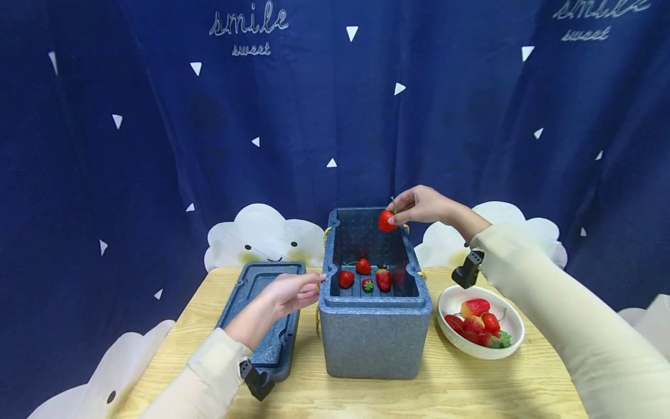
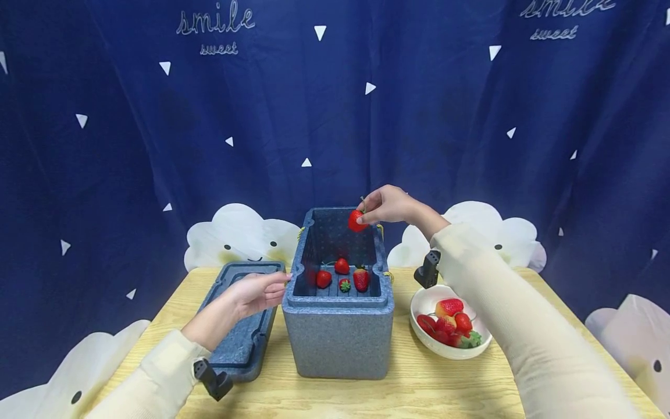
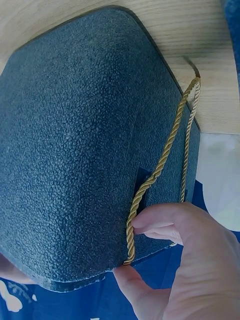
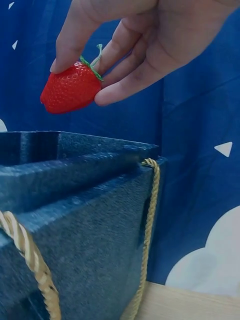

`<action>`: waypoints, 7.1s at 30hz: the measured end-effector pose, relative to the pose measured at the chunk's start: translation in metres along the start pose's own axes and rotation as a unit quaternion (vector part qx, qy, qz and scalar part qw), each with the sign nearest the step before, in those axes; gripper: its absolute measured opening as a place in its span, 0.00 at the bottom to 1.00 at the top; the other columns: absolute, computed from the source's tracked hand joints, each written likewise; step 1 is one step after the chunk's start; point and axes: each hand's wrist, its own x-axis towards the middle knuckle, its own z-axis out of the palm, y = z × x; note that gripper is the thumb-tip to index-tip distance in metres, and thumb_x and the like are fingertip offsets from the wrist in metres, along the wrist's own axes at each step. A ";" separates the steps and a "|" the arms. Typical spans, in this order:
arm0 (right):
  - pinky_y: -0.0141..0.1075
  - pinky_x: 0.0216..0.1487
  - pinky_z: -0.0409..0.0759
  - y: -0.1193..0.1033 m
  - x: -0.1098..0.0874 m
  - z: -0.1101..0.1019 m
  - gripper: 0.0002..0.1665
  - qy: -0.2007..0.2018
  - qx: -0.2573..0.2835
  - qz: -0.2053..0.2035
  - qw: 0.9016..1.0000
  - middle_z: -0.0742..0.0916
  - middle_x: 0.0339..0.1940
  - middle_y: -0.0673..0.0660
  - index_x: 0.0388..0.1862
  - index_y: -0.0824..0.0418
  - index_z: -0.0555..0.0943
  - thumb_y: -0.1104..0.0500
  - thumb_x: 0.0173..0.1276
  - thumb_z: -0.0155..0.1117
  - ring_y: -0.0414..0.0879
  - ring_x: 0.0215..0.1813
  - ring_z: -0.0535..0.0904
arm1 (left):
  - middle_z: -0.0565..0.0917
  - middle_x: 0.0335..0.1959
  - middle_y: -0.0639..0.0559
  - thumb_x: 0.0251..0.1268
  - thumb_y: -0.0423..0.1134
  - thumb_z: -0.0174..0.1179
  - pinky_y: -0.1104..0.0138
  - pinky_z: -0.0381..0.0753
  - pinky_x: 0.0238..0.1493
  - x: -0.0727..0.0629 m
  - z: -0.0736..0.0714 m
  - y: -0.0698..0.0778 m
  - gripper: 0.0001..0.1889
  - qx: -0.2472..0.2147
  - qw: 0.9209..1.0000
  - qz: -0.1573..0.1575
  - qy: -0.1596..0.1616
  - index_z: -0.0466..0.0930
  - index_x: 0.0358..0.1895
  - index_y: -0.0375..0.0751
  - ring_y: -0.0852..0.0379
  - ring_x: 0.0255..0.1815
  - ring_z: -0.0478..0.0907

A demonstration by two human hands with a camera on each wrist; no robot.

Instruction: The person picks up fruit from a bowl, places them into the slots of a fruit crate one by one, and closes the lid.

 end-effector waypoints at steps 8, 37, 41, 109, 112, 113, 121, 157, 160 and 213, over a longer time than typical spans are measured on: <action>0.48 0.56 0.81 -0.012 0.013 0.002 0.18 -0.001 -0.002 -0.012 1.000 0.89 0.44 0.62 0.50 0.64 0.83 0.57 0.63 0.67 0.49 0.43 0.79 | 0.71 0.57 0.38 0.64 0.36 0.60 0.58 0.74 0.68 0.001 0.000 0.003 0.28 0.010 1.000 -0.001 0.000 0.65 0.63 0.25 0.60 0.44 0.77; 0.44 0.62 0.80 -0.038 0.043 0.021 0.22 0.003 0.170 -0.003 0.985 0.86 0.53 0.63 0.55 0.65 0.79 0.57 0.64 0.67 0.46 0.47 0.85 | 0.71 0.59 0.36 0.64 0.35 0.60 0.58 0.73 0.69 0.001 -0.001 0.001 0.27 0.001 1.000 0.006 -0.006 0.65 0.62 0.24 0.60 0.44 0.76; 0.40 0.58 0.82 -0.042 0.046 0.021 0.22 0.009 0.185 0.000 0.983 0.86 0.53 0.63 0.54 0.66 0.79 0.59 0.63 0.67 0.44 0.45 0.85 | 0.72 0.55 0.39 0.64 0.35 0.60 0.58 0.73 0.68 0.001 -0.001 0.000 0.26 0.000 1.000 0.006 -0.009 0.66 0.62 0.24 0.63 0.39 0.76; 0.45 0.56 0.83 -0.033 0.078 0.061 0.18 -0.026 -0.088 0.103 0.990 0.87 0.48 0.64 0.47 0.67 0.83 0.60 0.60 0.70 0.50 0.43 0.82 | 0.69 0.64 0.31 0.64 0.34 0.59 0.58 0.72 0.69 0.005 -0.003 0.001 0.28 -0.011 1.000 0.001 -0.013 0.64 0.63 0.23 0.64 0.37 0.75; 0.44 0.56 0.82 -0.030 0.078 0.063 0.22 -0.018 -0.105 0.114 0.988 0.85 0.52 0.63 0.52 0.66 0.81 0.58 0.60 0.70 0.51 0.48 0.80 | 0.69 0.64 0.32 0.64 0.34 0.59 0.58 0.72 0.69 0.006 -0.002 0.000 0.28 -0.009 1.000 -0.001 -0.011 0.64 0.63 0.23 0.64 0.37 0.76; 0.43 0.56 0.83 -0.030 0.078 0.063 0.23 -0.016 -0.107 0.116 0.987 0.85 0.53 0.63 0.53 0.66 0.81 0.57 0.61 0.70 0.51 0.50 0.80 | 0.70 0.63 0.32 0.64 0.34 0.59 0.58 0.73 0.69 0.006 -0.002 -0.001 0.28 -0.009 1.000 -0.002 -0.010 0.64 0.63 0.23 0.63 0.38 0.76; 0.42 0.52 0.84 -0.040 0.074 0.052 0.22 0.002 -0.097 0.103 0.990 0.87 0.49 0.63 0.51 0.65 0.82 0.55 0.60 0.70 0.51 0.48 0.83 | 0.68 0.64 0.31 0.64 0.34 0.59 0.57 0.72 0.69 0.005 -0.002 0.001 0.29 -0.013 1.000 -0.004 -0.008 0.63 0.64 0.23 0.62 0.40 0.76; 0.35 0.43 0.86 0.058 -0.049 0.025 0.15 0.056 -0.024 0.038 0.997 0.89 0.40 0.63 0.44 0.67 0.83 0.59 0.61 0.69 0.45 0.39 0.85 | 0.67 0.66 0.30 0.64 0.35 0.59 0.57 0.72 0.69 0.002 0.000 -0.001 0.28 -0.006 1.000 -0.002 0.000 0.63 0.64 0.24 0.48 0.63 0.71; 0.29 0.39 0.83 0.070 -0.059 0.029 0.16 0.051 -0.023 0.034 0.998 0.89 0.38 0.63 0.43 0.69 0.83 0.59 0.60 0.70 0.44 0.38 0.85 | 0.68 0.65 0.31 0.64 0.35 0.59 0.57 0.72 0.69 0.003 0.000 -0.002 0.28 -0.004 1.000 0.000 0.001 0.64 0.64 0.24 0.51 0.58 0.73; 0.25 0.25 0.68 0.172 -0.107 0.077 0.16 -0.102 -0.247 -0.041 0.963 0.80 0.19 0.47 0.24 0.56 0.81 0.73 0.36 0.72 0.34 0.25 0.67 | 0.70 0.64 0.33 0.64 0.36 0.60 0.57 0.73 0.68 0.003 -0.001 -0.004 0.26 0.002 1.000 0.006 -0.007 0.68 0.61 0.25 0.56 0.50 0.77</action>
